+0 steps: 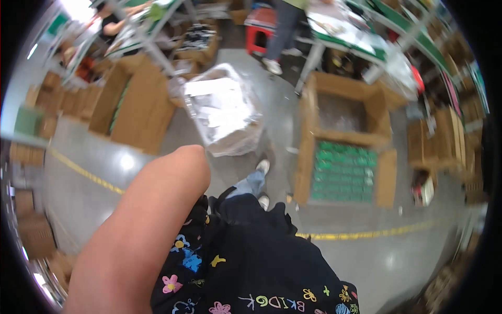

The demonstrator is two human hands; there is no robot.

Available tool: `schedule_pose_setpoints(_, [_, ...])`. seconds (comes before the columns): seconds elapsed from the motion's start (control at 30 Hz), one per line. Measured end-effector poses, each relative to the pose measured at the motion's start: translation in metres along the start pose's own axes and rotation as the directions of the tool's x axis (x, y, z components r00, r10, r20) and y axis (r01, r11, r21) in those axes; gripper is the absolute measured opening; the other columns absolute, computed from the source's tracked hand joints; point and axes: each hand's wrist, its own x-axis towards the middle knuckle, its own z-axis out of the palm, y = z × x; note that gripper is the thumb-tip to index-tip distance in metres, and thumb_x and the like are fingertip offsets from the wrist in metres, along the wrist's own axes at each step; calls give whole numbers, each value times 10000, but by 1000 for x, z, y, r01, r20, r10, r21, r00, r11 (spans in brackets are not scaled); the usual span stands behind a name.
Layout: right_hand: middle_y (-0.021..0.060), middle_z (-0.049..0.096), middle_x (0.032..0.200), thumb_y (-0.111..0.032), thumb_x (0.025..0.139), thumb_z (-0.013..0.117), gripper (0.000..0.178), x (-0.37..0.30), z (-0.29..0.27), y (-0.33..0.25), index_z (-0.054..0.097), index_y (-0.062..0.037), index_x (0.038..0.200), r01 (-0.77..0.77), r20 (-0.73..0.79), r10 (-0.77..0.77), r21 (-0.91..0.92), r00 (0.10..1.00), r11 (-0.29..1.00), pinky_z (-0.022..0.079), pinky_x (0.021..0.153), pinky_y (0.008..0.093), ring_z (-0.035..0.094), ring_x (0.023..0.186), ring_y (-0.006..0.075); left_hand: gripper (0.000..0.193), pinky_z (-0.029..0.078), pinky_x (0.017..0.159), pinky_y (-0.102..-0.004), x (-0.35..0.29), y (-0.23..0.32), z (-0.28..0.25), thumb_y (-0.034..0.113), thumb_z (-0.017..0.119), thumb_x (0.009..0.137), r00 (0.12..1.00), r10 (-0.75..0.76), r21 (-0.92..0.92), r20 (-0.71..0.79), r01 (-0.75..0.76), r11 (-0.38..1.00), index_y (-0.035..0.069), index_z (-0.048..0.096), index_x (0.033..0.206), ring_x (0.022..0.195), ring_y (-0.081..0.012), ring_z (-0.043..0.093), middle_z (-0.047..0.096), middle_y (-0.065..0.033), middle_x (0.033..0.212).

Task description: Assembling electronic components by mounting circuit boards into plastic housings using an electric screwdriver.

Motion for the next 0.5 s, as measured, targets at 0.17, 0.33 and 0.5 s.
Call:
schedule_pose_setpoints(0.17, [108,615,723,-311,903,558,327,-29,102,-216,470,-21,1028,191,325,-150,-100,934,976,451,451,328,584,539,197,122,471,528,-307,36,-79,-74,185,616,751,984,-178,444,22,150,883,137,720,709,627,-122,643,645,31,638])
schedule_pose_setpoints(0.33, [104,607,710,-307,908,555,307,-71,180,-328,465,-35,1018,302,454,-206,-150,867,941,435,429,320,572,522,190,122,472,529,-304,23,29,-18,184,615,750,969,-195,673,-149,244,698,137,714,698,625,-118,641,639,37,631])
schedule_pose_setpoints(0.5, [96,591,687,-301,914,548,275,-111,298,-412,457,-55,995,459,605,-244,-229,758,858,409,397,308,553,496,182,123,472,531,-302,3,129,50,184,614,750,943,-147,825,-297,331,458,137,706,683,621,-112,639,633,43,622])
